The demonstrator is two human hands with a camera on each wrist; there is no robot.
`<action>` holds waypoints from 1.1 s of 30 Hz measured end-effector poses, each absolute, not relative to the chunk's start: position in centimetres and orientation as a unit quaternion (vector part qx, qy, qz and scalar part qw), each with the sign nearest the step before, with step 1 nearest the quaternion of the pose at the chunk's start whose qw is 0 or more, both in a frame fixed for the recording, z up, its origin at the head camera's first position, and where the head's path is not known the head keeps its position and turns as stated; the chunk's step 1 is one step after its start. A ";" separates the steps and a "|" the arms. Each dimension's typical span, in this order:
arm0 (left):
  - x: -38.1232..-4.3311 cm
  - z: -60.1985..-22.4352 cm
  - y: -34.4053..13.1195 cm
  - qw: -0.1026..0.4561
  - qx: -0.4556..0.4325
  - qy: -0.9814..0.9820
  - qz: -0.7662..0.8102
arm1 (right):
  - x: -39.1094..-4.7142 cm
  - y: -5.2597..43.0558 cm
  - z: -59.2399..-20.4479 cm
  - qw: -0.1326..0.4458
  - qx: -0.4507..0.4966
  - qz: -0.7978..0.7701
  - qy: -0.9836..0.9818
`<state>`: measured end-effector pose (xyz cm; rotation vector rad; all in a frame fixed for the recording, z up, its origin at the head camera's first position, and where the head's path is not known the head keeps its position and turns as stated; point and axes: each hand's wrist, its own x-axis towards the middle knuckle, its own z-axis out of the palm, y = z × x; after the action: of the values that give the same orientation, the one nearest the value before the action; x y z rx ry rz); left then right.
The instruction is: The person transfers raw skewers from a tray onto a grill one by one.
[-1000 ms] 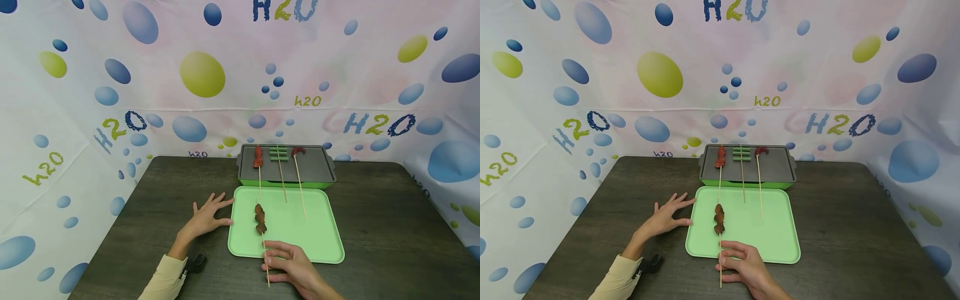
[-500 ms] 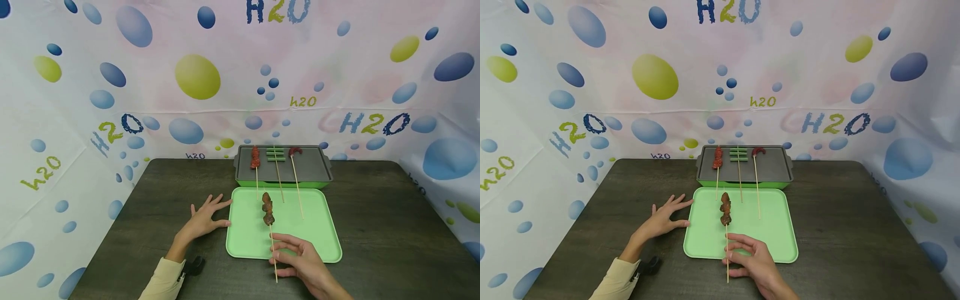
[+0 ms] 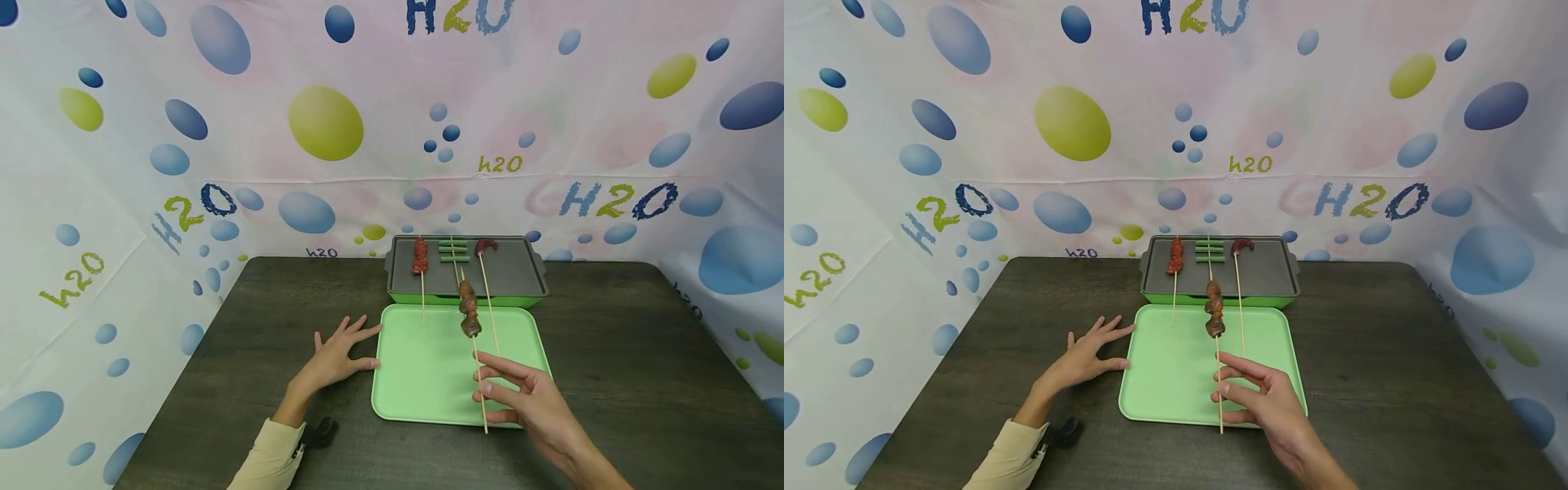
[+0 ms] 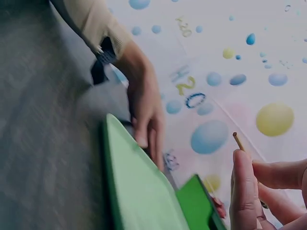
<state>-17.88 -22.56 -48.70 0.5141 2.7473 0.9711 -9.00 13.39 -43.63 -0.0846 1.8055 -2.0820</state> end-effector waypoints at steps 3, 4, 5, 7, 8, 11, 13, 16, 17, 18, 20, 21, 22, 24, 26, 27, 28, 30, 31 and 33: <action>-18.0 -48.7 -22.4 0.092 0.174 0.924 0.326 | -9.4 14.8 -43.1 0.170 -0.018 -0.737 0.654; -18.0 -48.7 -22.4 0.093 0.175 0.924 0.326 | -9.5 15.3 -43.0 0.163 -0.013 -0.737 0.656; -18.1 -48.7 -22.3 0.094 0.176 0.924 0.326 | -9.7 15.7 -43.0 0.157 -0.008 -0.737 0.658; -18.1 -48.7 -22.2 0.094 0.178 0.924 0.326 | -10.0 16.6 -42.9 0.146 0.004 -0.739 0.658; -18.2 -48.7 -22.2 0.094 0.179 0.923 0.326 | -10.2 17.0 -43.0 0.141 0.006 -0.741 0.657; -18.2 -48.7 -22.2 0.093 0.177 0.923 0.327 | -11.1 18.3 -43.4 0.141 0.002 -0.753 0.642; -18.2 -48.8 -22.2 0.093 0.175 0.924 0.327 | -11.7 19.2 -43.9 0.144 -0.003 -0.764 0.629; -18.2 -48.8 -22.2 0.094 0.175 0.924 0.326 | -12.6 20.3 -44.7 0.148 -0.002 -0.776 0.613; -18.2 -48.8 -22.1 0.095 0.175 0.924 0.325 | -12.8 20.6 -45.0 0.147 0.000 -0.778 0.610; -18.2 -48.8 -22.1 0.095 0.176 0.925 0.324 | -13.0 20.8 -45.2 0.147 0.003 -0.780 0.609; -18.2 -48.7 -22.1 0.096 0.178 0.924 0.324 | -13.4 21.2 -45.5 0.143 0.009 -0.780 0.609; -18.1 -48.7 -22.2 0.095 0.178 0.925 0.323 | -13.6 21.4 -45.6 0.141 0.011 -0.779 0.611; -18.1 -48.7 -22.2 0.095 0.177 0.925 0.323 | -13.9 21.5 -45.7 0.139 0.012 -0.780 0.610; -18.0 -48.7 -22.3 0.096 0.176 0.925 0.324 | -14.5 21.6 -45.8 0.135 0.013 -0.780 0.611; -17.9 -48.6 -22.4 0.095 0.174 0.924 0.326 | -15.2 21.7 -45.8 0.131 0.013 -0.780 0.612; -17.8 -48.6 -22.5 0.094 0.174 0.924 0.327 | -15.5 21.8 -45.8 0.128 0.013 -0.780 0.613; -17.8 -48.6 -22.5 0.094 0.174 0.924 0.328 | -15.9 21.8 -45.8 0.125 0.014 -0.780 0.613; -17.8 -48.6 -22.6 0.093 0.174 0.924 0.329 | -16.6 21.8 -45.8 0.121 0.017 -0.780 0.613; -17.8 -48.6 -22.6 0.093 0.174 0.924 0.329 | -16.9 21.9 -45.8 0.119 0.018 -0.781 0.613; -17.8 -48.6 -22.6 0.093 0.174 0.924 0.327 | -17.5 21.9 -45.9 0.118 0.022 -0.781 0.614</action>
<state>-17.76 -22.58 -48.63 0.5165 2.7423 0.9703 -17.45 21.93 -45.86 0.0644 1.7949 -2.2834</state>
